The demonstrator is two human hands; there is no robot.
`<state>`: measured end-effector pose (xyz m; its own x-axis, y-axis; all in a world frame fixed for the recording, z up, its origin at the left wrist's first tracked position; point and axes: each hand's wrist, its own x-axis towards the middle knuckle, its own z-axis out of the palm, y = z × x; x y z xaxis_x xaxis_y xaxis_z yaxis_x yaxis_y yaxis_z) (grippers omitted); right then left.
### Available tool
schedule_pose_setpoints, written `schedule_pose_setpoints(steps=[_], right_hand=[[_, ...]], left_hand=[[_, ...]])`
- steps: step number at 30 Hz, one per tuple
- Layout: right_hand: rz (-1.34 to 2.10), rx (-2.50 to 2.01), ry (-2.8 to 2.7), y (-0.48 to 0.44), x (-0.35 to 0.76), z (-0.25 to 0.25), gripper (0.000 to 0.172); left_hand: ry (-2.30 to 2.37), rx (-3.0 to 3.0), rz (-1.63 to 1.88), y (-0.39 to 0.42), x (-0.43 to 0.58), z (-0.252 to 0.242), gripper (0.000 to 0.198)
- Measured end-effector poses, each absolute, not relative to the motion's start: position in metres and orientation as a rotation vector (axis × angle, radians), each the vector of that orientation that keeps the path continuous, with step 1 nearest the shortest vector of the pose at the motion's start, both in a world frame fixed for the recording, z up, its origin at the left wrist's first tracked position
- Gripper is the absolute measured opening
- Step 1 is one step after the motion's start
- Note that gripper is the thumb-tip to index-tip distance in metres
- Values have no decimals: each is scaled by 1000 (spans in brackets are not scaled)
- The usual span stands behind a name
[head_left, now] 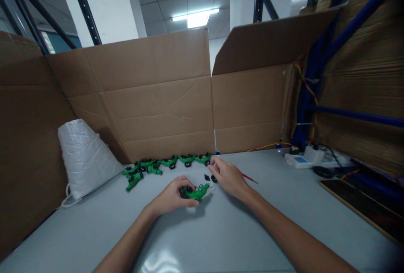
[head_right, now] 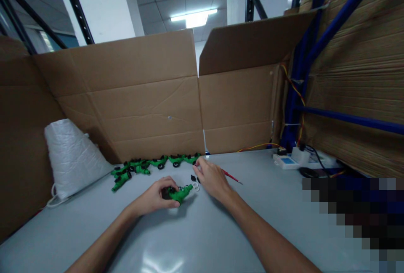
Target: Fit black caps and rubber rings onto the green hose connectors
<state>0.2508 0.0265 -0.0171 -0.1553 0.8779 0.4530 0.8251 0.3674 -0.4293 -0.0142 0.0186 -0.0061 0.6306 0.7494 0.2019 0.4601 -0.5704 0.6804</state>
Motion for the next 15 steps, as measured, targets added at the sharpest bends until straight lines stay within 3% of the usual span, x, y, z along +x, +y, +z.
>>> schedule_pose_setpoints(steps=[4,9,15], right_hand=[[215,-1054,-2035,15,233,-20,23],[380,-987,-2030,6,222,-21,21],[523,-923,-1924,1,216,-23,17]], left_hand=[[958,2064,828,18,-11,-5,49],[837,1819,895,18,-10,-5,55],[714,1352,1066,15,-8,-6,80]])
